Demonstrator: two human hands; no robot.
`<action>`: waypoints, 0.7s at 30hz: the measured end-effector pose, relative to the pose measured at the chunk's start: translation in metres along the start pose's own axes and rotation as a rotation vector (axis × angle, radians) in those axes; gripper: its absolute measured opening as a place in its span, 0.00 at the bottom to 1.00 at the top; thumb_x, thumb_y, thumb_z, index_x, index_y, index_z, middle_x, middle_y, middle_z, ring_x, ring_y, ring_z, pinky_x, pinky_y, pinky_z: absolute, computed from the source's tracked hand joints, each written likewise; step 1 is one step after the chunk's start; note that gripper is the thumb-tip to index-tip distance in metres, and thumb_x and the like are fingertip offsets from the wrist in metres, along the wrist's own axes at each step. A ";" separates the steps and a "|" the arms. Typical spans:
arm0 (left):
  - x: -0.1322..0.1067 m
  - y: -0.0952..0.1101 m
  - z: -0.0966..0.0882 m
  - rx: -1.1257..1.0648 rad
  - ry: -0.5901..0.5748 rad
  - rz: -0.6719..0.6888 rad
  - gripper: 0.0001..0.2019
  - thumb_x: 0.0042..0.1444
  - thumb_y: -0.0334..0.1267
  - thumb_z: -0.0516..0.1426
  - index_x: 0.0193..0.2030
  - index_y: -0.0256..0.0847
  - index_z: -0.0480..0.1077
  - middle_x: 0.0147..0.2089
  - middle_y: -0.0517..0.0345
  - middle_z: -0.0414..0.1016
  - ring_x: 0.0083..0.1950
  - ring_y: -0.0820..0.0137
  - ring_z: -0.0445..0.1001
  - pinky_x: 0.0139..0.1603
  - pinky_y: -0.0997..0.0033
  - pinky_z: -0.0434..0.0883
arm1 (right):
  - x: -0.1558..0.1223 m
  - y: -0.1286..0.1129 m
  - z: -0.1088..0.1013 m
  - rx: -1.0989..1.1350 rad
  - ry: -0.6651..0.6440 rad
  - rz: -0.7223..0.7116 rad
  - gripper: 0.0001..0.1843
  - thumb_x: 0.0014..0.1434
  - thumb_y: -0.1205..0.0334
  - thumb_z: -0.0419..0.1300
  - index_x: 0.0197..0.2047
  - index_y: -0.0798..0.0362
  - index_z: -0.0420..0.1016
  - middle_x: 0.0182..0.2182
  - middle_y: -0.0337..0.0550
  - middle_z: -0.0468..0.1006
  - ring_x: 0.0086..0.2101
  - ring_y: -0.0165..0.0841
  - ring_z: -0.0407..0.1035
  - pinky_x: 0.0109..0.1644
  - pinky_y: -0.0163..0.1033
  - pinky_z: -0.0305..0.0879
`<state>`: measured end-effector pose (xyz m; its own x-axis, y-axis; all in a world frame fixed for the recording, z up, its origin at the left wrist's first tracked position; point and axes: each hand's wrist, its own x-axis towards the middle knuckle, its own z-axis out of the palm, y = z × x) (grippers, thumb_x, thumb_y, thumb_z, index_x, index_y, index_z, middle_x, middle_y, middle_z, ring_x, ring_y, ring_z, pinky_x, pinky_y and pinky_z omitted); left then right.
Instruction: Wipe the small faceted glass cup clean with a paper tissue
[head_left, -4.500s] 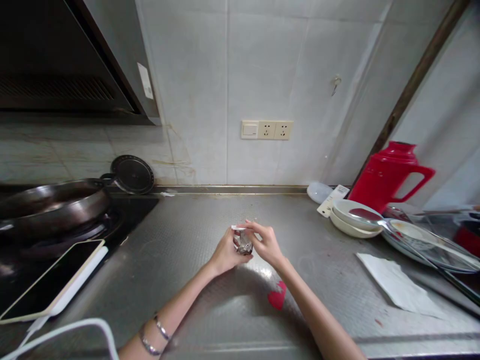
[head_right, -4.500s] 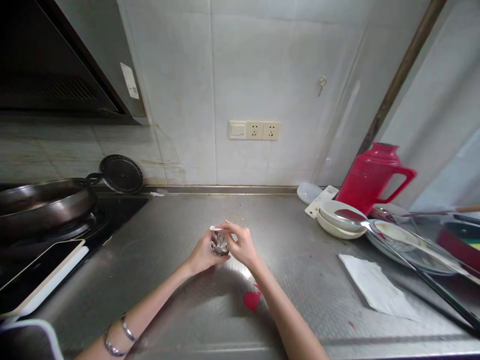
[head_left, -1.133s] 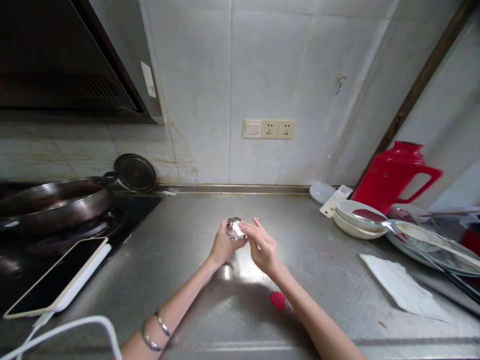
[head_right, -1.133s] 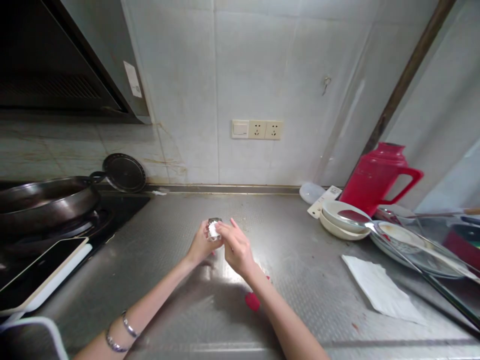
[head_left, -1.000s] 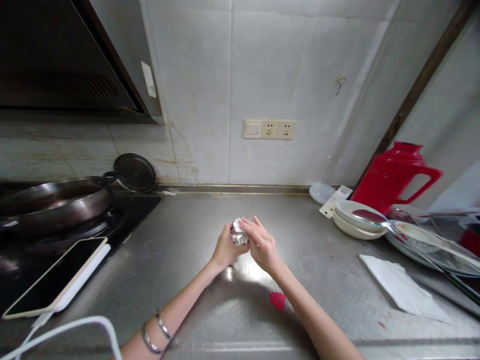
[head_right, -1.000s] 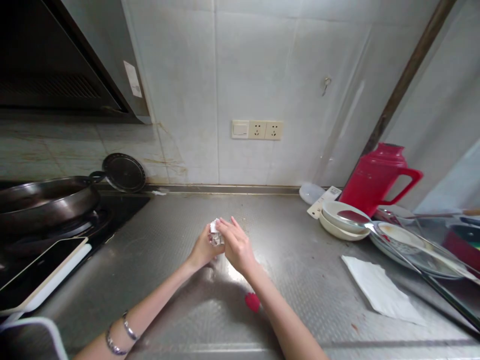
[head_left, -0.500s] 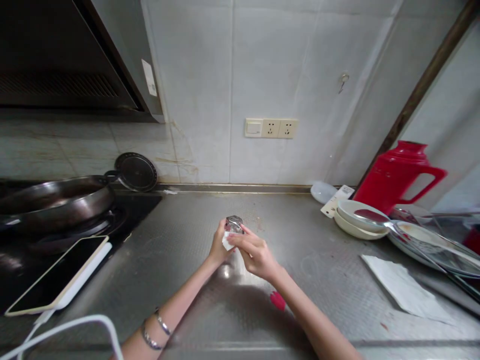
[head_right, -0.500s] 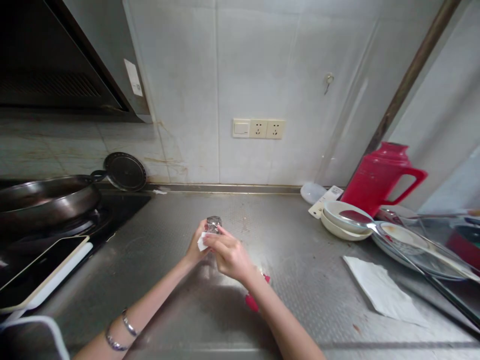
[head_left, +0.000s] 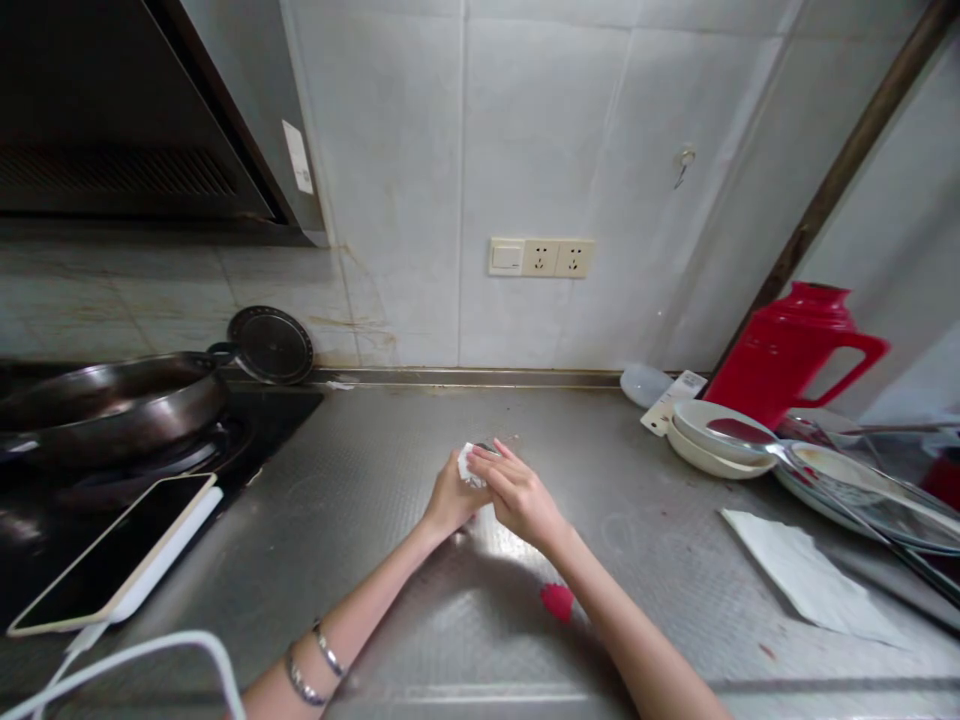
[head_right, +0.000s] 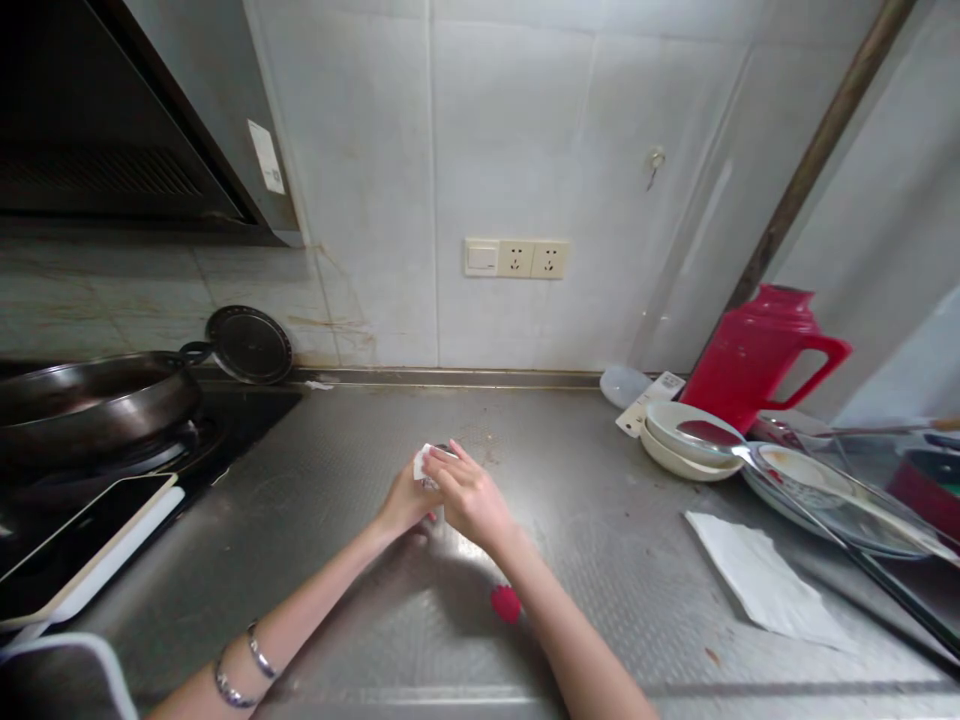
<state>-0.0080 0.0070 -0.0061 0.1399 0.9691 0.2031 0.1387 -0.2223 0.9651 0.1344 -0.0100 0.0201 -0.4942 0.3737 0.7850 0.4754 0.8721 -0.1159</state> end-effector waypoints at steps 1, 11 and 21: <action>0.001 -0.002 -0.001 -0.009 0.007 -0.002 0.23 0.37 0.38 0.66 0.41 0.40 0.64 0.30 0.62 0.73 0.25 0.74 0.69 0.18 0.80 0.64 | 0.000 0.000 -0.001 0.000 -0.011 -0.011 0.27 0.56 0.79 0.45 0.55 0.53 0.68 0.49 0.52 0.76 0.54 0.37 0.67 0.62 0.55 0.58; 0.003 0.008 -0.007 -0.186 -0.024 -0.089 0.28 0.36 0.41 0.65 0.45 0.39 0.61 0.33 0.60 0.70 0.27 0.72 0.71 0.16 0.79 0.65 | 0.002 -0.015 0.000 0.376 0.115 0.175 0.17 0.61 0.71 0.50 0.48 0.46 0.74 0.39 0.38 0.81 0.40 0.34 0.77 0.62 0.53 0.59; -0.003 0.027 -0.002 -0.199 -0.044 -0.186 0.28 0.36 0.42 0.67 0.45 0.38 0.65 0.33 0.60 0.68 0.29 0.73 0.68 0.15 0.81 0.65 | 0.004 0.002 0.001 0.302 0.347 0.427 0.14 0.63 0.65 0.52 0.48 0.46 0.75 0.42 0.37 0.81 0.43 0.36 0.76 0.61 0.54 0.60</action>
<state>-0.0068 -0.0014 0.0198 0.1730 0.9848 0.0159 -0.0286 -0.0111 0.9995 0.1327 -0.0062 0.0217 -0.0170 0.6291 0.7771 0.3276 0.7378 -0.5901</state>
